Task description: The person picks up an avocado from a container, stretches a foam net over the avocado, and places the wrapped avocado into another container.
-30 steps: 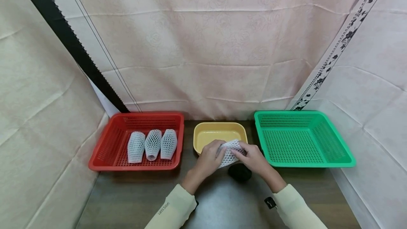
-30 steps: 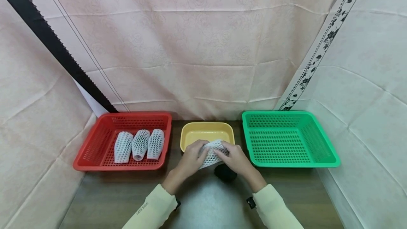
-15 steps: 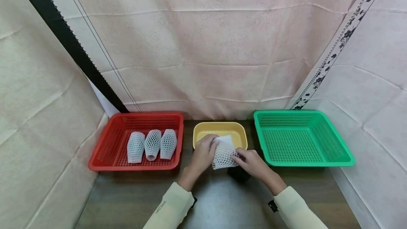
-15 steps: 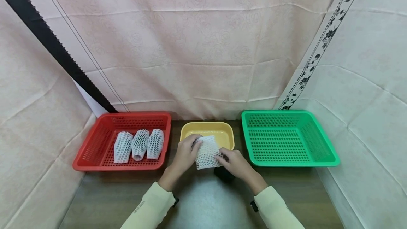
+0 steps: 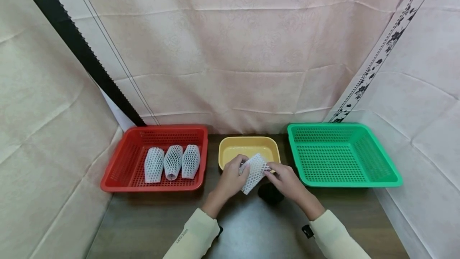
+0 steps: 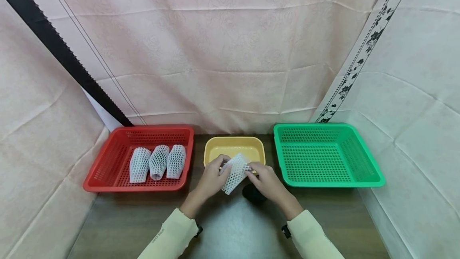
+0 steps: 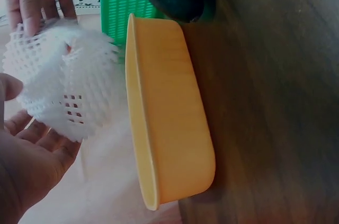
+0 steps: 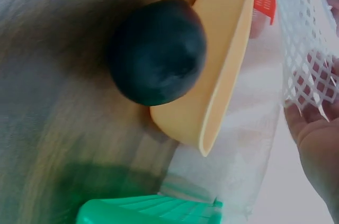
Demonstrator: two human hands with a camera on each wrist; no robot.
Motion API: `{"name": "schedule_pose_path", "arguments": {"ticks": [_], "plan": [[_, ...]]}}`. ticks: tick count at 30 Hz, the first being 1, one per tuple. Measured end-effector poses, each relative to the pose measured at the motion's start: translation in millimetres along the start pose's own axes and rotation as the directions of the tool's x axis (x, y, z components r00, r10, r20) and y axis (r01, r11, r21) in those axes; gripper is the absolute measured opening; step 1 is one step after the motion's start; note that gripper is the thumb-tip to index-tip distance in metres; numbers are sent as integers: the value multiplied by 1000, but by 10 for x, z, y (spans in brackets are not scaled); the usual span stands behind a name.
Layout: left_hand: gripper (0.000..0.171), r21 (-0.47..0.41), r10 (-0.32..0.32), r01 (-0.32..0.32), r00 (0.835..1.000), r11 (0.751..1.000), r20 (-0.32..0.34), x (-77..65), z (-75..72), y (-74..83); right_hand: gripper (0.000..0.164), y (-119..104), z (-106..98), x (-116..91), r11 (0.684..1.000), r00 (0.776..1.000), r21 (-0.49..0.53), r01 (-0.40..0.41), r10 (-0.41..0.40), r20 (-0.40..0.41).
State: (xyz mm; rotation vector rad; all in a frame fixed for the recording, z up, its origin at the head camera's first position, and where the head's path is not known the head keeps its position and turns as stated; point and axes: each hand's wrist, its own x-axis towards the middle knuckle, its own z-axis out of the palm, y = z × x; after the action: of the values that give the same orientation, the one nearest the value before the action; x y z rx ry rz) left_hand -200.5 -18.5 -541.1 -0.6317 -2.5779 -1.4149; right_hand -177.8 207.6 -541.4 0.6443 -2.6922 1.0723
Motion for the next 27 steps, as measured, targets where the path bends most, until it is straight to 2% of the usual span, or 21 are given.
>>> {"name": "schedule_pose_path", "arguments": {"ticks": [3, 6, 8, 10, 13, 16, 19, 23, 27], "plan": [[26, -52, -64, 68, 996, 996, 69, -17, 12, -9, 23, -45, -40, 22, 1000, 1000, 7, 10, -10, -16], [46, -85, -142, 155, 979, 984, 147, -29, 18, -11, 25, -75, -68, 41, 999, 999, 20, 25, -25, -28], [63, -78, -206, 224, 959, 971, 193, -31, 23, -5, 26, -86, -73, 53, 999, 998, 15, 48, -47, -35], [78, -57, -245, 263, 944, 963, 222, -26, 32, 2, 26, -91, -67, 60, 997, 996, -3, 82, -82, -42], [91, -12, -268, 279, 932, 960, 243, -11, 50, 7, 27, -102, -52, 63, 988, 987, -38, 152, -154, -51], [93, 22, -257, 260, 934, 965, 246, -5, 73, -3, 27, -121, -39, 60, 976, 975, -74, 207, -212, -61], [88, 31, -251, 251, 939, 967, 234, -17, 104, -32, 31, -137, -29, 49, 968, 968, -104, 227, -236, -83], [81, 28, -237, 236, 952, 971, 194, -41, 126, -80, 41, -141, -37, 20, 970, 968, -125, 211, -225, -114], [77, 70, -209, 201, 967, 977, 144, -60, 114, -109, 49, -117, -58, -28, 980, 976, -113, 166, -179, -123]]}}
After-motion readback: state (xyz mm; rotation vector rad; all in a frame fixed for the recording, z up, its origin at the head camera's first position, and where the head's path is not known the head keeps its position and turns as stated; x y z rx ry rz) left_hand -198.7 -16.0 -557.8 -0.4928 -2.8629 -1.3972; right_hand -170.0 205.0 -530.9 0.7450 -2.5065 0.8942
